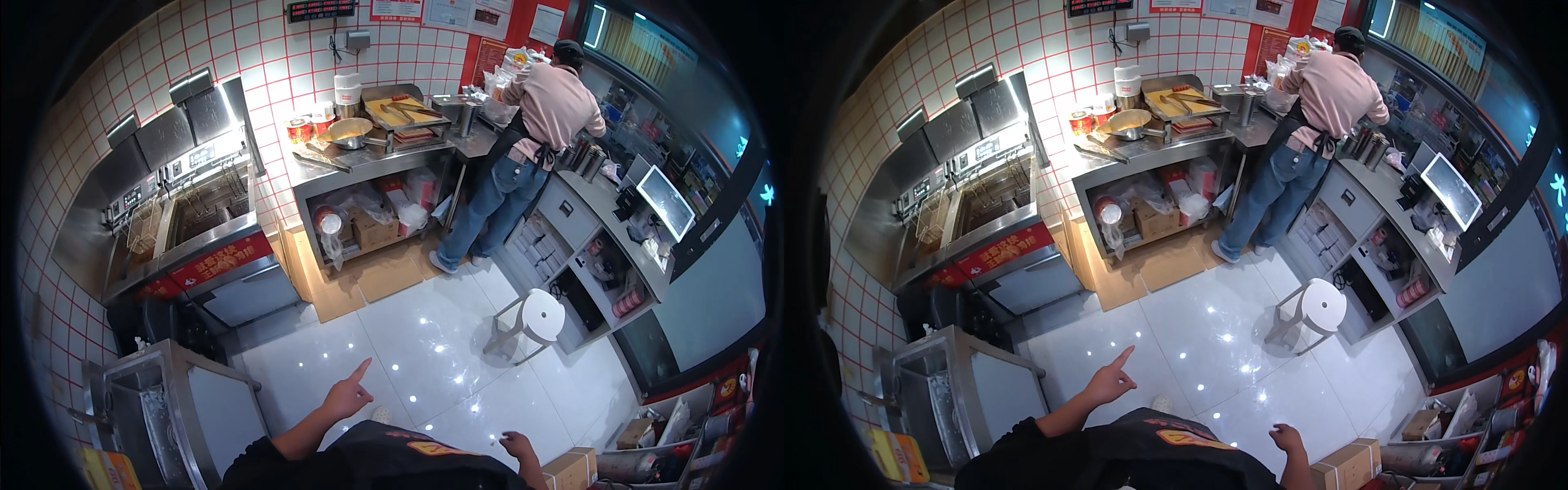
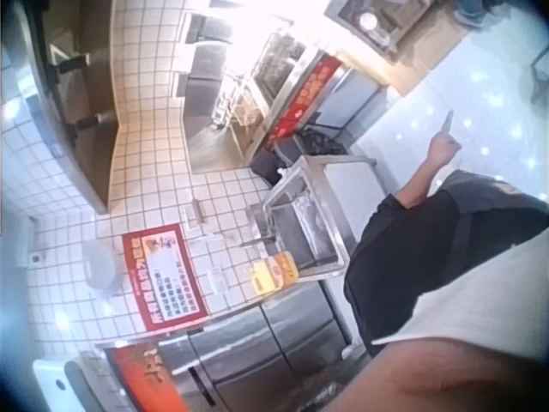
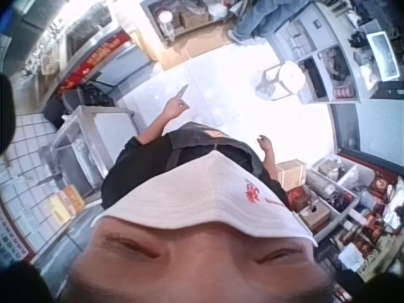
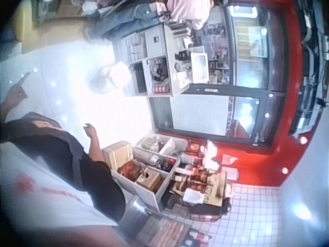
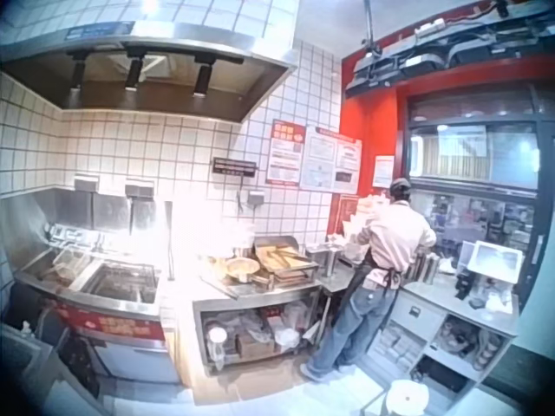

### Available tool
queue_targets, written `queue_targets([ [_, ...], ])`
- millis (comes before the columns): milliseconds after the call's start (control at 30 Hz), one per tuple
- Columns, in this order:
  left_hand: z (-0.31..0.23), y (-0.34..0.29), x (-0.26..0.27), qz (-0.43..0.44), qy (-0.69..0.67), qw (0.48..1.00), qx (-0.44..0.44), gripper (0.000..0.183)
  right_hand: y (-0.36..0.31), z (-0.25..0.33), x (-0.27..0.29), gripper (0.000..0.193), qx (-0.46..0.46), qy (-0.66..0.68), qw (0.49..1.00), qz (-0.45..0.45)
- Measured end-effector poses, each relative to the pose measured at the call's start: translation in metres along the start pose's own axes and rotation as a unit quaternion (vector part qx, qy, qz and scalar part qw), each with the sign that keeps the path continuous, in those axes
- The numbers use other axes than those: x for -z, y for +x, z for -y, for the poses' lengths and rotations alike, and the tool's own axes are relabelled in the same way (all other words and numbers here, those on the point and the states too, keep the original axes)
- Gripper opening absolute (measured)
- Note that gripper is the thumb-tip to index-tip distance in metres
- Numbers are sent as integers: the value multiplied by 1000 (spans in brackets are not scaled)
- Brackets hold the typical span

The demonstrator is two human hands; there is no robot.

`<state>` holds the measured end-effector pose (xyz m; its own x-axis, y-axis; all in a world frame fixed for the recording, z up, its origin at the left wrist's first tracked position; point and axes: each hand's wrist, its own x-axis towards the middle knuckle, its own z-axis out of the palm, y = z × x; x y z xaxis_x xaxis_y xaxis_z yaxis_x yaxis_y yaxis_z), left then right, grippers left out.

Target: The person wipes multiple metal shakers and plastic squeeze bottles with a brown cloth, then places the bottles into a freezer. The person also moves metal food containers on the counter.

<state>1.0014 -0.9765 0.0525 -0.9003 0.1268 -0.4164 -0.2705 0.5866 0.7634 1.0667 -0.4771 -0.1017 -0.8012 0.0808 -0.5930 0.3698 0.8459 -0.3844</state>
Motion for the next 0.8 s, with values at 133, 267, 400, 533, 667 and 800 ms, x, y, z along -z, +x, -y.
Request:
queue_targets([
  [133, 8, 29, 23, 33, -10, 998, 56, 82, 40, 91, 29, 45, 88, 58, 993, 49],
  [267, 11, 76, 42, -31, -4, 998, -46, 87, 70, 150, 74, 41, 85, 63, 994, 34],
  [400, -2, 128, 55, -41, 130, 989, -64, 93, 99, 157, 110, 40, 63, 45, 997, 16],
  [533, -19, 182, 62, 26, 124, 990, -68, 92, 138, 140, 127, 42, 43, 44, 998, 23],
  [667, -38, 238, 57, 13, 148, 988, -37, 88, 199, 126, 152, 45, 41, -4, 997, 65],
  [800, -81, 291, 52, 18, 167, 986, 8, 79, 283, 132, 211, 47, 82, -41, 994, 61],
])
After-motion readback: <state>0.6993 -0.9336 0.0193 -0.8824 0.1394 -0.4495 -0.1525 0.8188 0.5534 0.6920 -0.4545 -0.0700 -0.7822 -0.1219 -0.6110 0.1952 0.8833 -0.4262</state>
